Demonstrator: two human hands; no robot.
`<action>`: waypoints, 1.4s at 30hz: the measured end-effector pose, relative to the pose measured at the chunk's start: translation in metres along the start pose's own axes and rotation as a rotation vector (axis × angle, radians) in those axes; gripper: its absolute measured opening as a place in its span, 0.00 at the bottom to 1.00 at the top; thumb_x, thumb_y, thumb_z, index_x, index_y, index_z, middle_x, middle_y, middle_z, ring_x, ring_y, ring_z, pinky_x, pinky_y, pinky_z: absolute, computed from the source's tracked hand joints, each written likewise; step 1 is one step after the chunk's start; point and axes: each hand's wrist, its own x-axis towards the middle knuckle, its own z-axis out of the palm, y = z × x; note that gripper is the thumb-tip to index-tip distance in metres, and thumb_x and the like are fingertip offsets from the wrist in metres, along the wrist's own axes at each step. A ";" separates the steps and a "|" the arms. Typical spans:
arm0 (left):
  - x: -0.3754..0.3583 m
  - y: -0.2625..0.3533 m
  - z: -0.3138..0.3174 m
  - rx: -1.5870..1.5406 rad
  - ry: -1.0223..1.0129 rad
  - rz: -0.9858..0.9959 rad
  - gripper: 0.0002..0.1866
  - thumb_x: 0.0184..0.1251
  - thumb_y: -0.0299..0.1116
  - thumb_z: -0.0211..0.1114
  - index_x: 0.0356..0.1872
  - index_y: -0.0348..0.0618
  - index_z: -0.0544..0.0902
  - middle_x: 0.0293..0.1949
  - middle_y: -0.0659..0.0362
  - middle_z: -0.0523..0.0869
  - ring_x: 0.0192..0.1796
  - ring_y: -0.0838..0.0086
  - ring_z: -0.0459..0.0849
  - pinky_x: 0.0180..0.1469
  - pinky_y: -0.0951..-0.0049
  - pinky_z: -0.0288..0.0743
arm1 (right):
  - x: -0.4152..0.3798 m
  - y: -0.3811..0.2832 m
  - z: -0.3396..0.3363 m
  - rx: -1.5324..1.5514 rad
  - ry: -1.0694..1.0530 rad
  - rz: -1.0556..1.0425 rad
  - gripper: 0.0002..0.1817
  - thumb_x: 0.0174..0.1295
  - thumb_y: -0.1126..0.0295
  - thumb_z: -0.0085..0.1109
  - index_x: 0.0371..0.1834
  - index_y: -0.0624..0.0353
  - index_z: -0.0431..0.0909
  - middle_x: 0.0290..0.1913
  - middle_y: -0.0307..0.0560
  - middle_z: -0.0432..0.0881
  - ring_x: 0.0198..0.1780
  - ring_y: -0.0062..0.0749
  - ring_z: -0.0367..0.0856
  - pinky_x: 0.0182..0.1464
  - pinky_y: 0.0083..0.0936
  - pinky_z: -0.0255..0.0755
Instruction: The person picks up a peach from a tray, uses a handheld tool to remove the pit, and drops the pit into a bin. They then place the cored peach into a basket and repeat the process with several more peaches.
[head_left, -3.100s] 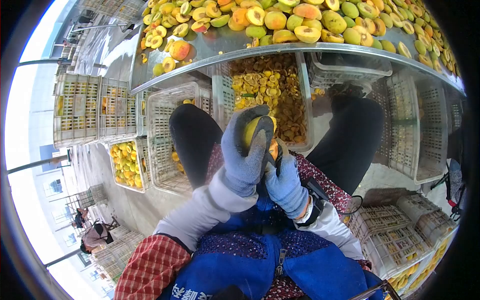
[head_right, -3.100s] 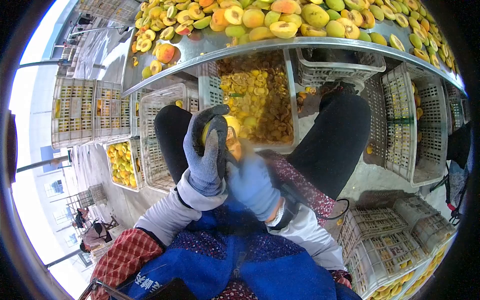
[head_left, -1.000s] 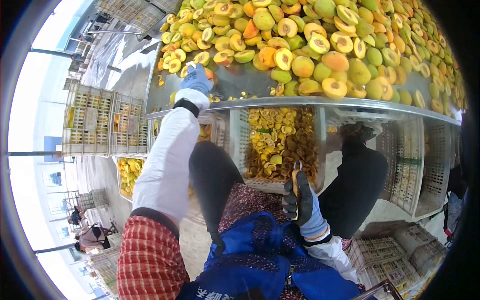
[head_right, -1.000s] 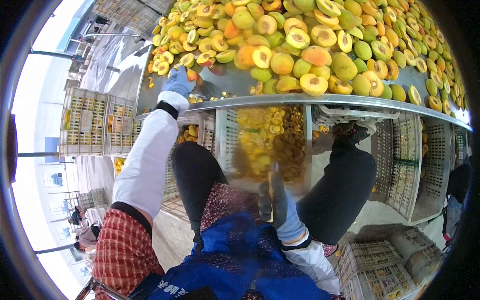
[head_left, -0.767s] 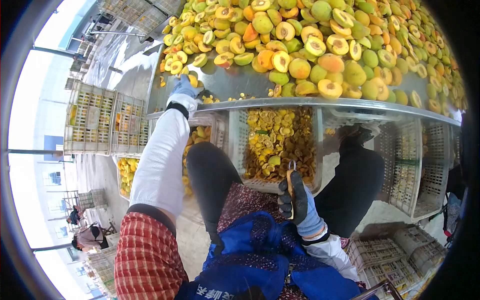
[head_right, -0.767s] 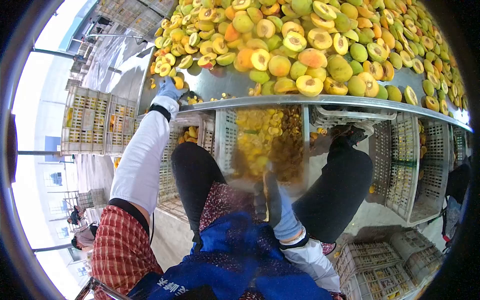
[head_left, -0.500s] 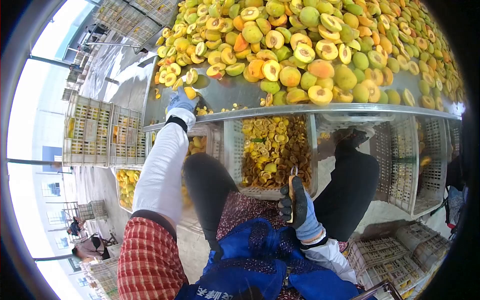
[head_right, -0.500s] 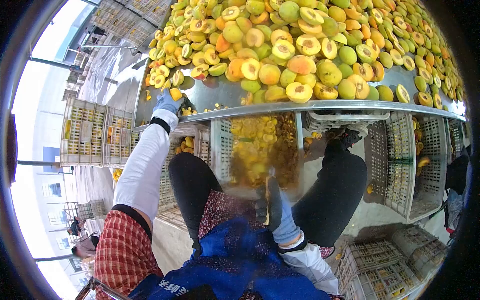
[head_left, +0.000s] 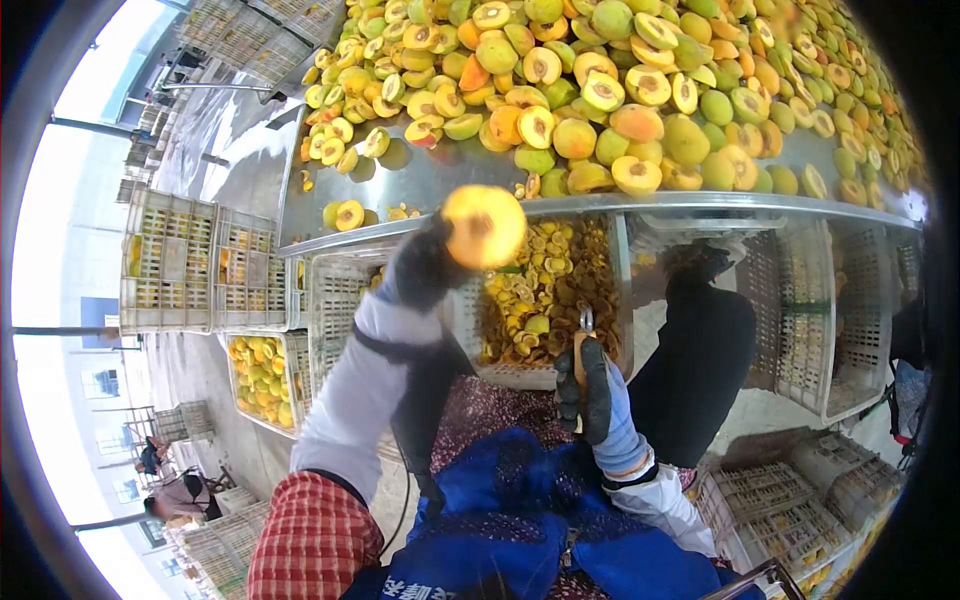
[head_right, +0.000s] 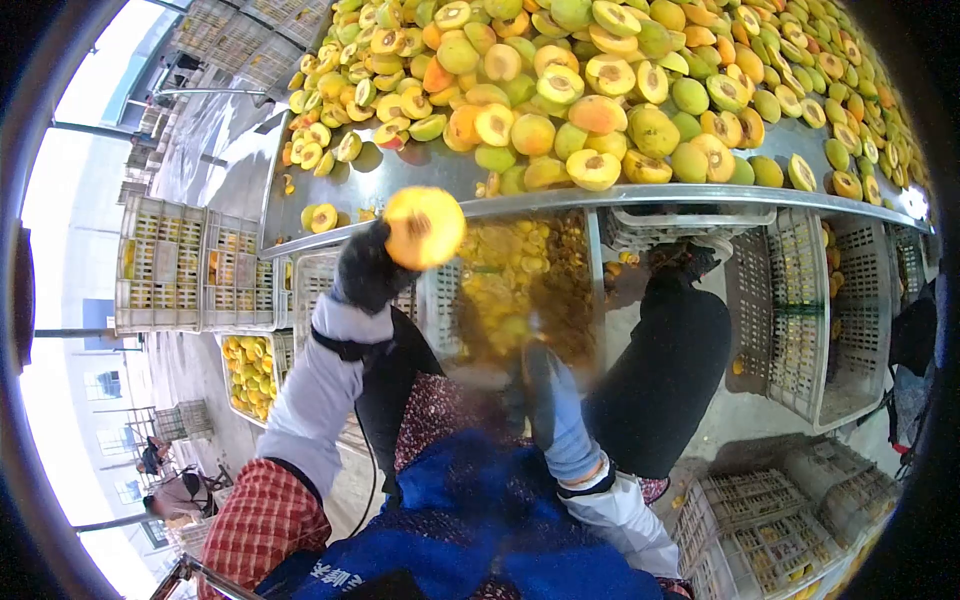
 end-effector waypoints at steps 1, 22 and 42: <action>-0.019 -0.009 0.014 0.173 0.172 -0.083 0.28 0.56 0.35 0.61 0.58 0.36 0.67 0.52 0.51 0.77 0.52 0.62 0.78 0.55 0.63 0.73 | 0.002 0.009 -0.006 -0.003 0.008 0.000 0.23 0.64 0.44 0.43 0.34 0.54 0.71 0.16 0.35 0.68 0.12 0.20 0.63 0.12 0.17 0.58; -0.086 -0.068 0.085 0.612 0.312 0.034 0.19 0.68 0.43 0.50 0.47 0.35 0.73 0.43 0.55 0.79 0.45 0.72 0.78 0.50 0.73 0.71 | -0.058 -0.011 0.014 -1.202 -0.014 -0.968 0.10 0.54 0.68 0.56 0.37 0.59 0.70 0.24 0.55 0.73 0.26 0.54 0.75 0.26 0.38 0.68; -0.107 -0.080 0.068 0.320 0.175 -0.176 0.31 0.62 0.50 0.54 0.57 0.32 0.68 0.51 0.54 0.76 0.54 0.72 0.74 0.56 0.75 0.65 | -0.065 -0.018 -0.001 -1.304 -0.092 -0.989 0.10 0.58 0.65 0.54 0.35 0.59 0.69 0.22 0.55 0.74 0.25 0.51 0.76 0.25 0.38 0.67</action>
